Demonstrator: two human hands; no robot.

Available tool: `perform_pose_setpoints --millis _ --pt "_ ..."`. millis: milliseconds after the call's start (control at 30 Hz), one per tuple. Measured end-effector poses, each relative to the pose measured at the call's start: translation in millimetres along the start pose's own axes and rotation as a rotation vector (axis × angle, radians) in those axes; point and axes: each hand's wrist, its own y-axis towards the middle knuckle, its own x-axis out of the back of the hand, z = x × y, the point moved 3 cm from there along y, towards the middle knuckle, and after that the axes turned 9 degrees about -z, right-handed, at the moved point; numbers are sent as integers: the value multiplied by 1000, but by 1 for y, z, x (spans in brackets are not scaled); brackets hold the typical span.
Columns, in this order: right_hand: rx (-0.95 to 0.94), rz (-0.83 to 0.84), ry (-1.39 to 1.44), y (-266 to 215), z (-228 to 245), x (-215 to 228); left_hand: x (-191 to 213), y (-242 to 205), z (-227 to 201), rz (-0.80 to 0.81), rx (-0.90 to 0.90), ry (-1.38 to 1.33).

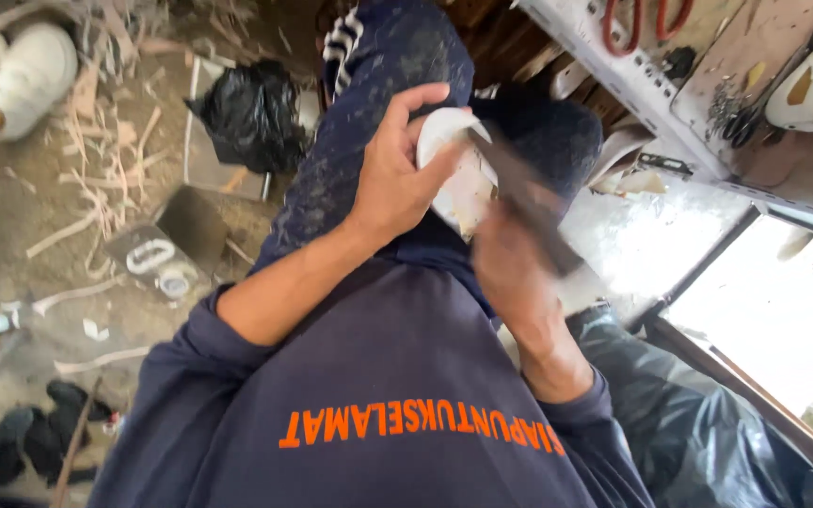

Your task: Lasting a shoe by stretching the leather upper over a wooden last using pliers and a hammer.

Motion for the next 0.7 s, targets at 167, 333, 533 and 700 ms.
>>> perform_pose_setpoints --millis 167,333,533,700 --pt "-58 -47 46 5 1 -5 -1 -2 8 -40 2 56" --pt "133 -51 -439 19 28 -17 0 3 5 -69 -63 56" --pt "232 190 -477 11 16 -16 0 -8 7 -59 39 62" --pt "372 126 -690 -1 -21 -51 -1 0 15 -68 -15 56"
